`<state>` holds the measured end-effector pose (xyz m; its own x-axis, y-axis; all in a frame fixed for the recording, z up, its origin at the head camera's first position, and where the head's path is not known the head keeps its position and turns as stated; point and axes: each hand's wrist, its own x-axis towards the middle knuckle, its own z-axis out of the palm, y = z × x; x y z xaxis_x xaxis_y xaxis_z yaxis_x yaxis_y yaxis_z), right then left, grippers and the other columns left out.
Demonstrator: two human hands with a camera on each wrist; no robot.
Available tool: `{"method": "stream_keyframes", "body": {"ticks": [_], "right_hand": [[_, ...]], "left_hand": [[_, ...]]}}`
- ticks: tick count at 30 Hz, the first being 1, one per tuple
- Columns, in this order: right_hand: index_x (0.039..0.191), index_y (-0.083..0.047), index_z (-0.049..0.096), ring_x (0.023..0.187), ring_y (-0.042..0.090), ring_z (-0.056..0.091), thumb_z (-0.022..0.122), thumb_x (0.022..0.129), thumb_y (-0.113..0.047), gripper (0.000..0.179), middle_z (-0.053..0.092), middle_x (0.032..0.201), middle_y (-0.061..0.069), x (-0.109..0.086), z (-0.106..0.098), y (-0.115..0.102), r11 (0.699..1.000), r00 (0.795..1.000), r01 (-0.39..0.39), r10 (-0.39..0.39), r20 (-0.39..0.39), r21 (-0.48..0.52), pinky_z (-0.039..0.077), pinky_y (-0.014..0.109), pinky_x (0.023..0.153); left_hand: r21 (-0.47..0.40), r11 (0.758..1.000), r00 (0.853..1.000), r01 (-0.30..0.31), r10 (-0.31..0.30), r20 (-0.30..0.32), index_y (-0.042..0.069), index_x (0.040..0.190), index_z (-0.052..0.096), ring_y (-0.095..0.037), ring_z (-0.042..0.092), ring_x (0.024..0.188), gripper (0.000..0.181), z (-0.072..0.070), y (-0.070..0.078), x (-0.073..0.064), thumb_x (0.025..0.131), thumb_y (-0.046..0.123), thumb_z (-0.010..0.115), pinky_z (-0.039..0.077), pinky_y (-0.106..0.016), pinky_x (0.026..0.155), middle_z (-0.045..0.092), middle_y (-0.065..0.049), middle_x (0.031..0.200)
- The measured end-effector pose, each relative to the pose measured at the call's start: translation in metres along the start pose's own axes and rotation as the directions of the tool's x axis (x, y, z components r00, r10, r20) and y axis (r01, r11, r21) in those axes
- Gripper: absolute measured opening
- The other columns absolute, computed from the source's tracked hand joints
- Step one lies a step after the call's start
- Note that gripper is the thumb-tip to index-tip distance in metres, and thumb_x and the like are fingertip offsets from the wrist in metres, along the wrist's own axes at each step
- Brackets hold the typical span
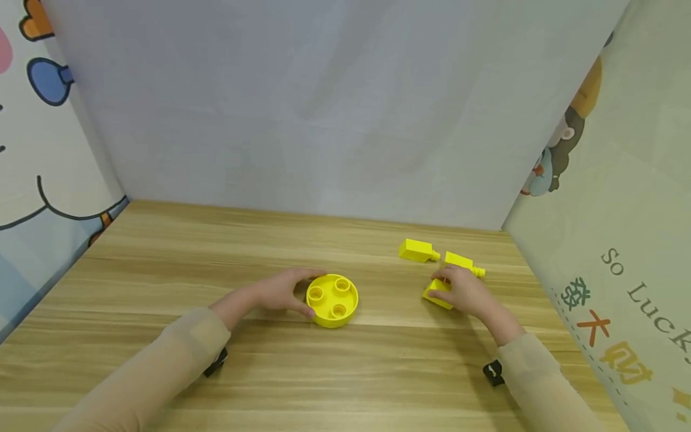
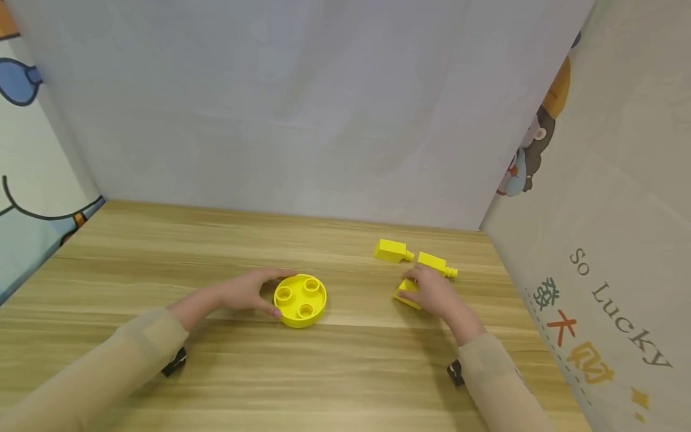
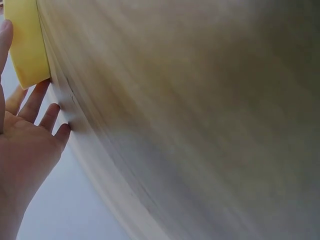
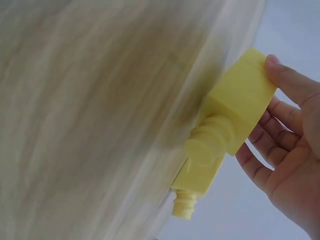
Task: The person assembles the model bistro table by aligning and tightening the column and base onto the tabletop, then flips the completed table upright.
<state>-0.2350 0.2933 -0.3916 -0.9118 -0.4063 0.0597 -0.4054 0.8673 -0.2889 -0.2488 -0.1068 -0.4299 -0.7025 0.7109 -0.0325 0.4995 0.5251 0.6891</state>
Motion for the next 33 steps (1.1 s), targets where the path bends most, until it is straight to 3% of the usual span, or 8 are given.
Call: {"method": "stream_keyframes", "body": {"ticks": [11,22,28,33], "right_hand": [[0.109,0.000,0.067,0.083,0.020,0.056,0.075,0.081,-0.020,0.035,0.063,0.091,0.006,0.003,-0.009,-0.021,0.989,0.990,0.048,-0.029,-0.135,0.142,0.051,0.037,0.073],[0.112,-0.001,0.066,0.091,0.023,0.060,0.072,0.083,-0.026,0.039,0.064,0.105,0.010,0.005,-0.021,-0.053,0.970,0.974,0.081,-0.028,-0.224,0.229,0.054,0.042,0.081],[0.112,-0.004,0.066,0.093,0.020,0.059,0.075,0.081,-0.017,0.035,0.064,0.102,0.007,0.005,-0.019,-0.074,0.927,0.949,0.131,-0.016,-0.315,0.351,0.054,0.041,0.081],[0.115,-0.006,0.065,0.096,0.016,0.056,0.074,0.081,-0.014,0.035,0.063,0.105,0.006,0.004,-0.014,-0.091,0.866,0.940,0.178,-0.010,-0.340,0.467,0.053,0.040,0.084]], "left_hand": [[-0.010,0.999,0.998,0.053,-0.053,-0.017,0.005,0.144,0.036,-0.030,0.033,0.137,0.092,0.001,0.004,-0.001,0.072,0.042,0.080,0.026,-0.047,0.113,0.039,-0.011,0.147],[-0.020,0.994,0.994,0.106,-0.106,-0.023,0.009,0.145,0.035,-0.028,0.033,0.137,0.092,0.002,0.005,-0.001,0.072,0.044,0.079,0.026,-0.046,0.113,0.039,-0.010,0.147],[-0.006,0.995,0.994,0.104,-0.104,-0.019,0.009,0.146,0.034,-0.028,0.033,0.137,0.091,0.002,0.008,-0.002,0.073,0.043,0.078,0.026,-0.046,0.113,0.038,-0.010,0.148],[-0.013,0.995,0.995,0.101,-0.101,-0.005,0.006,0.146,0.033,-0.031,0.032,0.137,0.092,0.003,0.009,-0.003,0.074,0.043,0.078,0.026,-0.048,0.113,0.037,-0.013,0.148]]}}
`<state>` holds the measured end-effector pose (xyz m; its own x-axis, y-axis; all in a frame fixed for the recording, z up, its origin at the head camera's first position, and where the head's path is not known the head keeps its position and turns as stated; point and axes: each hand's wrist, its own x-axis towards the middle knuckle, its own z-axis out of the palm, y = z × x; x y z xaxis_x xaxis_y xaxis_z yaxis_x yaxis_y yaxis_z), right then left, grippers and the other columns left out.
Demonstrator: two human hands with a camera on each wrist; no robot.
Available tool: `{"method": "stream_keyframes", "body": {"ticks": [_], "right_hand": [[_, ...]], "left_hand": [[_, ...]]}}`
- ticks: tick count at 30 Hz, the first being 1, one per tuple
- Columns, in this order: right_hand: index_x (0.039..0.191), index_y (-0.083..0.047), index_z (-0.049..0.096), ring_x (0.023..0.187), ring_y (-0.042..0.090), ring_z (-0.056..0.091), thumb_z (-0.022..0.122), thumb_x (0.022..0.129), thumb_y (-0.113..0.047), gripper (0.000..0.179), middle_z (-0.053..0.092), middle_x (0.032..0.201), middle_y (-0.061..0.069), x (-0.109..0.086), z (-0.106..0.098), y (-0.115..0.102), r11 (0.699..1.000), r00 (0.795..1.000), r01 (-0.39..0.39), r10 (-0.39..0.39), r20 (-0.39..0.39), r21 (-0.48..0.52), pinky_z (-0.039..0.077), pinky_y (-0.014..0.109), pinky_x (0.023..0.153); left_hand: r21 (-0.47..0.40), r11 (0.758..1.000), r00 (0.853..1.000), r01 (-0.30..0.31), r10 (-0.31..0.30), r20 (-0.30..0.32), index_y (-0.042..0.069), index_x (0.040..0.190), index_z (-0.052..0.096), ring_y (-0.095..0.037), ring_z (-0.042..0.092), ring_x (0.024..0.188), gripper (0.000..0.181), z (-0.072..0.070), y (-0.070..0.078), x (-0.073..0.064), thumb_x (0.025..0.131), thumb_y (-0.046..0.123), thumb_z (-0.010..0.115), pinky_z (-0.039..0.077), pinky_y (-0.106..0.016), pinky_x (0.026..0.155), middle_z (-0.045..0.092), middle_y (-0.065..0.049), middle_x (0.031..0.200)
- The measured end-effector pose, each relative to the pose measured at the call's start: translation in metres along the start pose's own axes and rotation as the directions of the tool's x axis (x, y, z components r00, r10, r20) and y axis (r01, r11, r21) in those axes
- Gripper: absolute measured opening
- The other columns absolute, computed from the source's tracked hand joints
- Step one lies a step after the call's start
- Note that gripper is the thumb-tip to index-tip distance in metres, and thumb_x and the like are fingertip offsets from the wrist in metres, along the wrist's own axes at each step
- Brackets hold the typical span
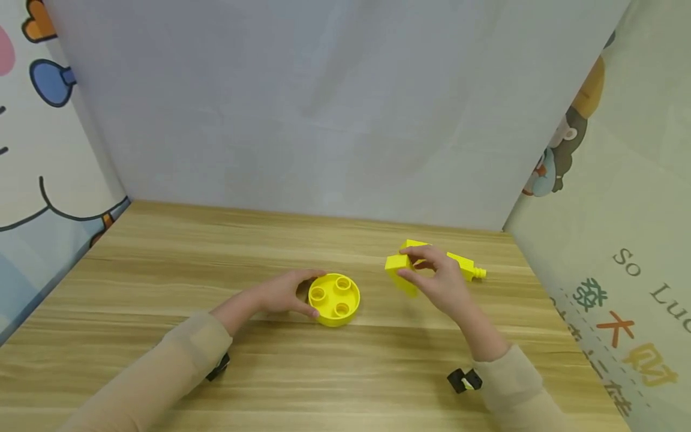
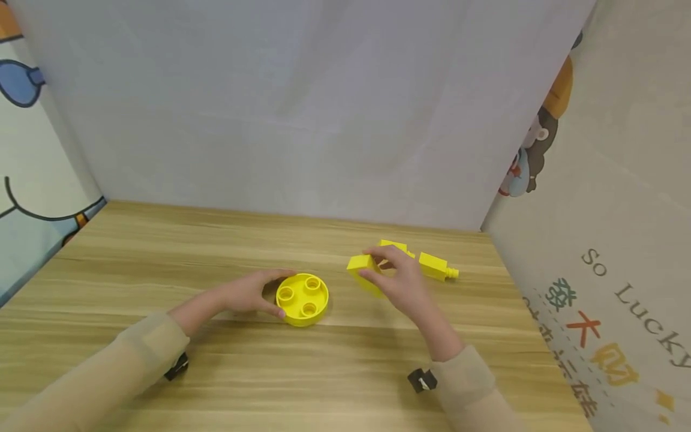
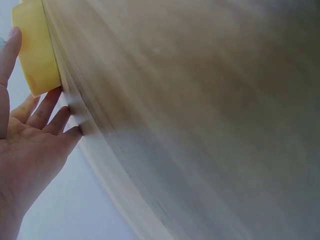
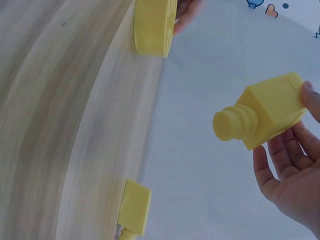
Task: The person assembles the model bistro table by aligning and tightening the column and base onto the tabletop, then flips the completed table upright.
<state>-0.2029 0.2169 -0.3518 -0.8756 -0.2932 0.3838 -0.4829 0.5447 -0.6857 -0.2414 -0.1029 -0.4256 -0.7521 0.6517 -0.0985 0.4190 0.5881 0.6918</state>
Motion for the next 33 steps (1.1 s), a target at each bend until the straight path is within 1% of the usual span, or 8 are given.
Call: {"method": "stream_keyframes", "body": {"ticks": [5,9,14,16,19,22,24,33], "right_hand": [[0.116,-0.004,0.064,0.097,0.012,0.055,0.072,0.082,-0.008,0.034,0.063,0.108,0.007,-0.001,0.015,-0.010,0.988,1.000,0.023,-0.023,-0.003,0.155,0.052,0.037,0.087],[0.116,0.001,0.062,0.099,0.013,0.056,0.071,0.082,-0.004,0.036,0.062,0.114,0.013,-0.001,0.027,-0.016,0.953,1.000,0.021,-0.022,0.000,0.302,0.051,0.039,0.090],[0.119,0.002,0.060,0.107,0.019,0.058,0.072,0.083,-0.010,0.040,0.059,0.123,0.012,-0.001,0.041,-0.018,0.874,0.993,-0.114,0.098,0.059,0.472,0.051,0.030,0.091],[0.120,0.000,0.059,0.112,0.024,0.056,0.072,0.083,-0.012,0.042,0.057,0.125,0.011,0.000,0.046,-0.018,0.842,0.985,-0.173,0.146,0.093,0.511,0.052,0.027,0.089],[0.121,-0.001,0.059,0.116,0.029,0.054,0.073,0.083,-0.013,0.043,0.056,0.128,0.012,0.000,0.054,-0.018,0.808,0.971,-0.239,0.196,0.138,0.538,0.052,0.028,0.089],[0.121,-0.001,0.059,0.118,0.026,0.053,0.073,0.082,-0.013,0.042,0.057,0.127,0.011,0.000,0.061,-0.015,0.802,0.960,-0.279,0.225,0.166,0.528,0.052,0.029,0.089],[0.121,-0.001,0.060,0.117,0.024,0.053,0.073,0.082,-0.012,0.043,0.058,0.125,0.011,-0.001,0.065,-0.013,0.808,0.956,-0.292,0.231,0.179,0.512,0.052,0.029,0.089],[0.120,0.001,0.061,0.115,0.024,0.055,0.073,0.082,-0.009,0.041,0.061,0.122,0.014,-0.002,0.078,-0.006,0.846,0.961,-0.265,0.189,0.204,0.464,0.051,0.027,0.089]], "left_hand": [[-0.001,1.000,1.000,0.009,-0.009,0.001,0.007,0.146,0.034,-0.030,0.032,0.137,0.092,0.001,-0.002,0.000,0.074,0.043,0.078,0.026,-0.047,0.113,0.037,-0.012,0.148],[-0.007,1.000,1.000,0.013,-0.013,-0.005,0.006,0.146,0.034,-0.031,0.032,0.137,0.092,0.001,-0.002,-0.002,0.074,0.043,0.078,0.025,-0.048,0.113,0.037,-0.012,0.148],[-0.019,1.000,1.000,0.009,-0.010,-0.012,0.006,0.145,0.034,-0.032,0.031,0.137,0.091,0.000,0.000,-0.003,0.074,0.042,0.078,0.025,-0.050,0.113,0.037,-0.013,0.148],[-0.016,1.000,1.000,0.008,-0.008,-0.013,0.006,0.145,0.035,-0.032,0.031,0.137,0.091,0.000,0.000,-0.003,0.074,0.042,0.078,0.024,-0.050,0.113,0.037,-0.013,0.148],[-0.015,1.000,1.000,0.007,-0.007,-0.016,0.006,0.145,0.035,-0.032,0.032,0.137,0.091,-0.001,0.000,-0.002,0.074,0.042,0.079,0.025,-0.050,0.113,0.038,-0.014,0.148],[-0.019,1.000,1.000,0.001,-0.001,-0.019,0.006,0.145,0.035,-0.032,0.033,0.136,0.091,-0.001,0.001,-0.001,0.073,0.042,0.079,0.025,-0.050,0.112,0.039,-0.014,0.147],[-0.017,1.000,1.000,-0.005,0.005,-0.020,0.006,0.144,0.036,-0.032,0.034,0.136,0.091,-0.001,0.000,-0.001,0.073,0.042,0.079,0.026,-0.049,0.112,0.039,-0.014,0.146],[-0.022,1.000,1.000,0.014,-0.014,-0.011,0.008,0.145,0.035,-0.029,0.035,0.135,0.091,0.000,0.001,0.000,0.073,0.041,0.080,0.027,-0.047,0.112,0.039,-0.011,0.147]]}}
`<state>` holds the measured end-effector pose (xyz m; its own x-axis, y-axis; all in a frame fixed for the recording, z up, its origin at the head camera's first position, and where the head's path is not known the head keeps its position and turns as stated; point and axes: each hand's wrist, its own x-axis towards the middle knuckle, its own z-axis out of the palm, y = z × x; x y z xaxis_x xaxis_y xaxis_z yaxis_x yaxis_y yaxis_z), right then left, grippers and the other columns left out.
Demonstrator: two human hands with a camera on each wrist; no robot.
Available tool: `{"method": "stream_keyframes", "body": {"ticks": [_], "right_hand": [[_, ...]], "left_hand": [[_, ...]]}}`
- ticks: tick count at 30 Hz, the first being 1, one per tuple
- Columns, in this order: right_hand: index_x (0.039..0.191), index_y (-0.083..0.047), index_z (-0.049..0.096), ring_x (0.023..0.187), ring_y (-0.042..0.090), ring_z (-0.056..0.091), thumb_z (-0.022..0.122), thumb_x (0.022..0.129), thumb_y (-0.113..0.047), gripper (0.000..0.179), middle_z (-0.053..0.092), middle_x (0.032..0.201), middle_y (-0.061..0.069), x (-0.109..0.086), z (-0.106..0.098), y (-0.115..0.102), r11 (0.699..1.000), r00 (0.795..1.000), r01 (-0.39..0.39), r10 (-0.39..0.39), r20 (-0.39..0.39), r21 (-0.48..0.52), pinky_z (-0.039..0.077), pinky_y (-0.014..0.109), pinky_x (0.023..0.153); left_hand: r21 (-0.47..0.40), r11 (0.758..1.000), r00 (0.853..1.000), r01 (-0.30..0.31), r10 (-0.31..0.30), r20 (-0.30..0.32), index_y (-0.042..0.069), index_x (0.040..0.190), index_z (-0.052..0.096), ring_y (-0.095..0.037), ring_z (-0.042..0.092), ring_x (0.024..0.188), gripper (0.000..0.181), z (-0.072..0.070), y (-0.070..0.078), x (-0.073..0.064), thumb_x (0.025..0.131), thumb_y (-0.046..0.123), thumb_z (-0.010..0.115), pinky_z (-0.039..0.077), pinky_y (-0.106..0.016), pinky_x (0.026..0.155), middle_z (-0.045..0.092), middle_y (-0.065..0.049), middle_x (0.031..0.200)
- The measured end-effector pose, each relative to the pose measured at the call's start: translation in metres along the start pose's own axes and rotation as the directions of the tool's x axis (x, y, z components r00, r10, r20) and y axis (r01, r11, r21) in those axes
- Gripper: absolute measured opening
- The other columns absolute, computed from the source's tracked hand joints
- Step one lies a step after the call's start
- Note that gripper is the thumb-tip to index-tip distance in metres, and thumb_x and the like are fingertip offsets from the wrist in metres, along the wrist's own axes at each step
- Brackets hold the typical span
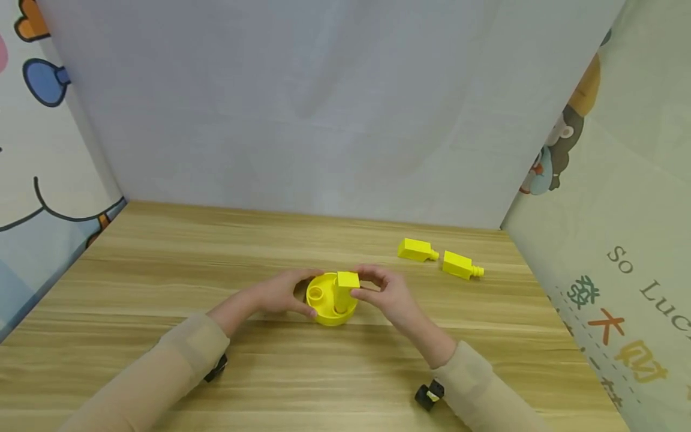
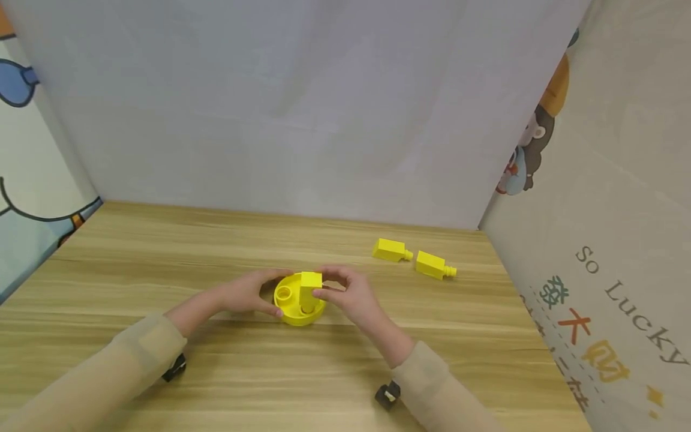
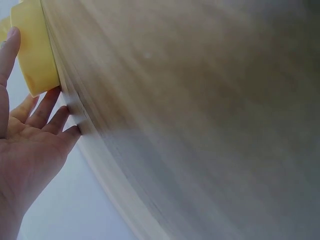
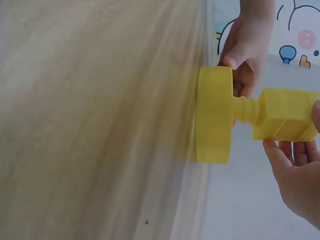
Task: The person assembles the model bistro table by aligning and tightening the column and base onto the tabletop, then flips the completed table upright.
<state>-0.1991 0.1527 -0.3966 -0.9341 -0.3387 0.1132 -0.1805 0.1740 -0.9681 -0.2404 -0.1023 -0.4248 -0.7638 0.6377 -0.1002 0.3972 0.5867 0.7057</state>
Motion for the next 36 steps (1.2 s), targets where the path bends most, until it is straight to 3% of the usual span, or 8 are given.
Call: {"method": "stream_keyframes", "body": {"ticks": [9,15,24,27,33,36], "right_hand": [[0.117,0.001,0.061,0.113,0.026,0.055,0.074,0.079,-0.004,0.041,0.059,0.121,0.015,-0.003,0.004,-0.001,0.999,0.999,-0.038,0.039,0.034,-0.014,0.052,0.030,0.090],[0.113,0.002,0.059,0.110,0.030,0.057,0.076,0.077,-0.006,0.040,0.059,0.118,0.016,-0.008,0.001,-0.003,0.997,0.998,-0.002,0.007,0.063,-0.080,0.052,0.031,0.089],[0.100,-0.002,0.058,0.093,0.024,0.060,0.083,0.070,-0.006,0.039,0.061,0.103,0.010,-0.016,0.012,-0.005,0.978,0.997,0.041,-0.053,-0.057,-0.203,0.056,0.030,0.079],[0.099,-0.005,0.058,0.089,0.019,0.059,0.084,0.069,-0.011,0.040,0.061,0.097,0.006,-0.017,0.016,-0.007,0.963,0.993,0.051,-0.078,-0.093,-0.266,0.057,0.031,0.077],[0.116,-0.007,0.062,0.085,0.016,0.055,0.084,0.070,-0.020,0.052,0.058,0.094,0.004,-0.015,0.021,-0.008,0.898,0.993,0.076,-0.109,-0.051,-0.434,0.056,0.029,0.072],[0.110,-0.008,0.063,0.079,0.016,0.055,0.085,0.069,-0.025,0.049,0.057,0.092,0.003,-0.012,0.022,-0.008,0.865,0.992,0.080,-0.118,-0.044,-0.496,0.053,0.024,0.067]], "left_hand": [[-0.014,1.000,1.000,-0.027,0.027,-0.007,0.005,0.145,0.035,-0.031,0.037,0.134,0.091,0.004,0.001,0.000,0.074,0.041,0.079,0.028,-0.049,0.111,0.041,-0.014,0.146],[-0.005,1.000,1.000,-0.023,0.023,-0.016,0.005,0.145,0.035,-0.030,0.038,0.133,0.091,0.009,0.004,-0.002,0.074,0.041,0.079,0.029,-0.048,0.111,0.041,-0.014,0.145],[0.020,1.000,1.000,-0.008,0.009,-0.021,0.001,0.144,0.034,-0.033,0.037,0.134,0.090,0.011,0.016,-0.006,0.075,0.038,0.079,0.028,-0.049,0.111,0.040,-0.016,0.145],[0.032,0.999,1.000,-0.008,0.009,-0.016,0.001,0.145,0.033,-0.033,0.035,0.135,0.090,0.010,0.016,-0.006,0.076,0.038,0.078,0.027,-0.049,0.112,0.039,-0.016,0.146],[0.022,0.999,1.000,-0.025,0.026,-0.009,-0.001,0.144,0.033,-0.033,0.037,0.134,0.090,0.011,0.015,-0.006,0.076,0.038,0.078,0.028,-0.049,0.111,0.040,-0.017,0.145],[0.001,0.999,0.999,-0.034,0.034,-0.009,-0.002,0.143,0.034,-0.032,0.040,0.131,0.089,0.012,0.013,-0.006,0.076,0.037,0.078,0.030,-0.048,0.110,0.042,-0.017,0.144]]}}
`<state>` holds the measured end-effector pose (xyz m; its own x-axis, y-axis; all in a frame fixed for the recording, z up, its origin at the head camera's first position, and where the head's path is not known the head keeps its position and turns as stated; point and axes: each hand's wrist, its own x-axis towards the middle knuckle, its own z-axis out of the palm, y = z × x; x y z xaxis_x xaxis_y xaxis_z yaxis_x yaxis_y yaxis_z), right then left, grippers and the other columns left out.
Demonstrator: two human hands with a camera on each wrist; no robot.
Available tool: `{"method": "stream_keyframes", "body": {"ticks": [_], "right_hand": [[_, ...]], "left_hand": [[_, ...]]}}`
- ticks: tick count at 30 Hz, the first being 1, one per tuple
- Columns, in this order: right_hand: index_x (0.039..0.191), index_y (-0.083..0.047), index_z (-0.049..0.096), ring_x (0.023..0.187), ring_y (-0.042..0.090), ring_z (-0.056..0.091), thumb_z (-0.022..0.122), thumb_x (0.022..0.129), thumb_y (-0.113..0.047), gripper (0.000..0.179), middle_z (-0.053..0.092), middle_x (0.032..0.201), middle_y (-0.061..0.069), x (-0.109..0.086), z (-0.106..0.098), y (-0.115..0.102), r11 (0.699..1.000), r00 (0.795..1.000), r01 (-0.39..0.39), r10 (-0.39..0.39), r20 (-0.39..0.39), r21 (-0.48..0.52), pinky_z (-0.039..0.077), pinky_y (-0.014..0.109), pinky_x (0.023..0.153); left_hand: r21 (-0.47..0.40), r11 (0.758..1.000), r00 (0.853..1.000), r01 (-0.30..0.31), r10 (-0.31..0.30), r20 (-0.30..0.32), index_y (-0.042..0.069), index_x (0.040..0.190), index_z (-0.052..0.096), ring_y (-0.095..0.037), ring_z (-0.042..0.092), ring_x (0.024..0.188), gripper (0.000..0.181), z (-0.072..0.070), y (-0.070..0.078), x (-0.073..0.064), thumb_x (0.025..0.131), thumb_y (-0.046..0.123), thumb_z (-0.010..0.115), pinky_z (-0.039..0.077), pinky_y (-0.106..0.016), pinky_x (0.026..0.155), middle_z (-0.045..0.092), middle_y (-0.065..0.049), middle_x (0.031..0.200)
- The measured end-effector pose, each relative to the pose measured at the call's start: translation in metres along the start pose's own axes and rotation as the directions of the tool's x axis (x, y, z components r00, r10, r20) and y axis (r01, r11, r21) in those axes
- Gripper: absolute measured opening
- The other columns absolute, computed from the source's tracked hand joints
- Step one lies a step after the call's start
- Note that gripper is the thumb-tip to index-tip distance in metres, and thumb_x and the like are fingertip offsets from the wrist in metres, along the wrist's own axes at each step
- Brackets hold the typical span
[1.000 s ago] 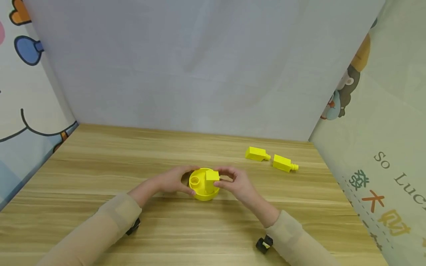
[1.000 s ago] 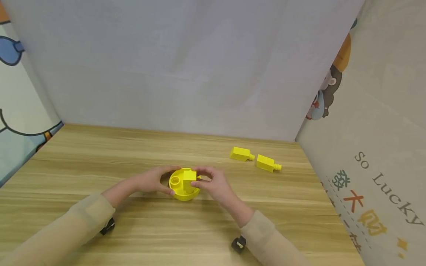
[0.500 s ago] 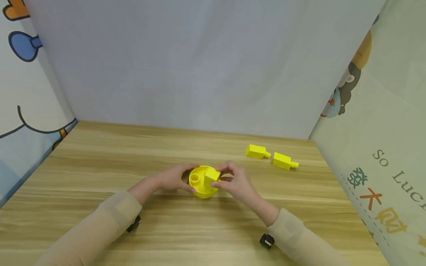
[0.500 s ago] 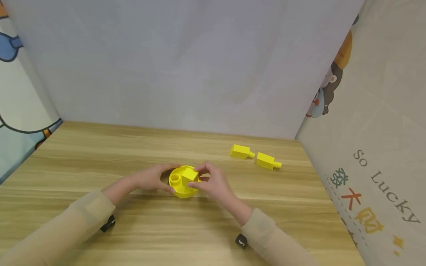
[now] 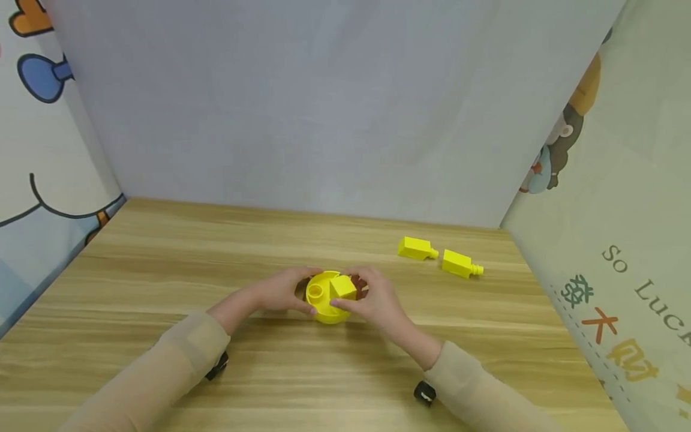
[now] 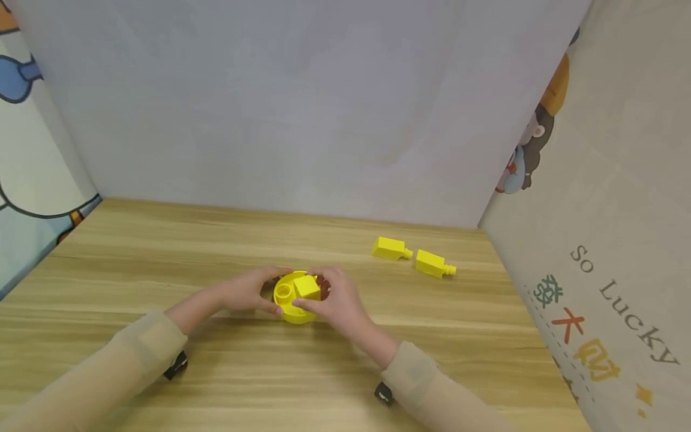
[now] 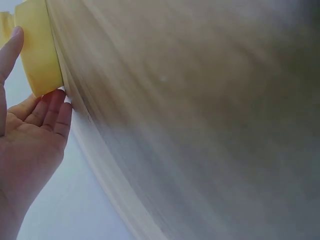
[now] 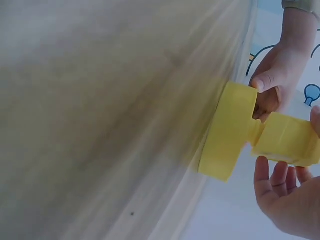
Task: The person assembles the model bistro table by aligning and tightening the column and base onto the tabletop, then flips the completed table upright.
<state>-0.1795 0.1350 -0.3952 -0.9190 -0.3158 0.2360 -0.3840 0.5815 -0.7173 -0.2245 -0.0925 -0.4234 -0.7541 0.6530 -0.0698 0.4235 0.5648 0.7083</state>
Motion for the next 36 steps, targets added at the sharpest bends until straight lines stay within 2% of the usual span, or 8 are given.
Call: {"method": "stream_keyframes", "body": {"ticks": [6,12,19,22,25,29,32,36], "right_hand": [[0.088,-0.010,0.051,0.071,0.017,0.047,0.084,0.068,-0.039,0.049,0.049,0.081,0.000,0.008,0.005,0.000,0.998,1.000,-0.014,0.014,0.010,-0.067,0.041,0.021,0.055],[0.085,-0.011,0.043,0.068,0.012,0.044,0.080,0.071,-0.044,0.052,0.044,0.078,0.001,0.010,0.010,0.000,0.995,0.998,-0.053,0.055,0.021,-0.080,0.038,0.019,0.052],[0.132,-0.016,0.044,0.099,0.018,0.047,0.080,0.074,-0.039,0.073,0.047,0.122,0.003,0.008,0.002,0.004,1.000,0.991,0.011,-0.013,0.131,0.021,0.047,0.033,0.077],[0.140,-0.014,0.041,0.122,0.023,0.041,0.073,0.083,-0.025,0.066,0.040,0.140,0.005,0.010,-0.009,0.009,0.978,0.956,0.186,-0.203,0.213,0.098,0.044,0.046,0.094],[0.134,-0.008,0.048,0.131,0.025,0.036,0.062,0.089,-0.013,0.048,0.043,0.142,0.006,0.012,-0.019,0.013,0.918,0.881,0.380,-0.396,0.260,0.111,0.035,0.052,0.104],[0.130,-0.008,0.053,0.129,0.025,0.041,0.057,0.089,-0.010,0.041,0.051,0.136,0.007,0.014,-0.025,0.018,0.866,0.819,0.497,-0.491,0.295,0.062,0.034,0.047,0.108],[0.128,-0.007,0.056,0.127,0.024,0.044,0.060,0.090,-0.013,0.039,0.054,0.133,0.007,0.015,-0.026,0.020,0.864,0.823,0.503,-0.486,0.295,0.022,0.036,0.044,0.107],[0.121,-0.007,0.060,0.117,0.022,0.051,0.069,0.086,-0.017,0.037,0.059,0.124,0.006,0.016,-0.024,0.020,0.899,0.875,0.437,-0.420,0.239,-0.020,0.044,0.043,0.099]], "left_hand": [[-0.026,1.000,1.000,-0.010,0.010,-0.009,-0.003,0.143,0.034,-0.029,0.047,0.124,0.089,0.002,-0.003,0.002,0.076,0.034,0.079,0.036,-0.046,0.107,0.047,-0.016,0.139],[-0.046,0.999,1.000,0.009,-0.009,0.002,-0.001,0.143,0.034,-0.028,0.049,0.122,0.088,0.001,-0.001,0.002,0.076,0.034,0.079,0.038,-0.045,0.106,0.048,-0.014,0.137],[-0.045,0.999,1.000,0.018,-0.018,0.014,-0.001,0.144,0.032,-0.029,0.047,0.124,0.089,0.000,0.001,0.002,0.076,0.034,0.078,0.037,-0.046,0.107,0.046,-0.015,0.139],[-0.051,0.999,1.000,0.019,-0.018,0.015,-0.001,0.145,0.031,-0.028,0.047,0.125,0.089,0.000,0.001,0.002,0.077,0.033,0.078,0.037,-0.046,0.107,0.046,-0.014,0.140],[-0.051,0.999,1.000,0.013,-0.012,0.013,0.000,0.144,0.032,-0.028,0.047,0.126,0.088,0.000,0.001,0.001,0.077,0.032,0.078,0.036,-0.046,0.107,0.045,-0.014,0.141],[-0.052,0.999,1.000,0.011,-0.011,0.008,-0.001,0.144,0.032,-0.029,0.047,0.126,0.088,0.000,0.002,0.000,0.077,0.031,0.078,0.035,-0.046,0.108,0.045,-0.015,0.141],[-0.052,0.998,1.000,0.020,-0.019,0.005,-0.001,0.144,0.032,-0.029,0.047,0.125,0.088,0.001,0.002,0.000,0.077,0.031,0.079,0.035,-0.047,0.108,0.046,-0.014,0.140],[-0.043,0.999,0.999,0.032,-0.032,-0.001,-0.001,0.144,0.032,-0.029,0.047,0.124,0.088,0.002,0.002,0.001,0.076,0.031,0.079,0.035,-0.047,0.107,0.047,-0.014,0.139]]}}
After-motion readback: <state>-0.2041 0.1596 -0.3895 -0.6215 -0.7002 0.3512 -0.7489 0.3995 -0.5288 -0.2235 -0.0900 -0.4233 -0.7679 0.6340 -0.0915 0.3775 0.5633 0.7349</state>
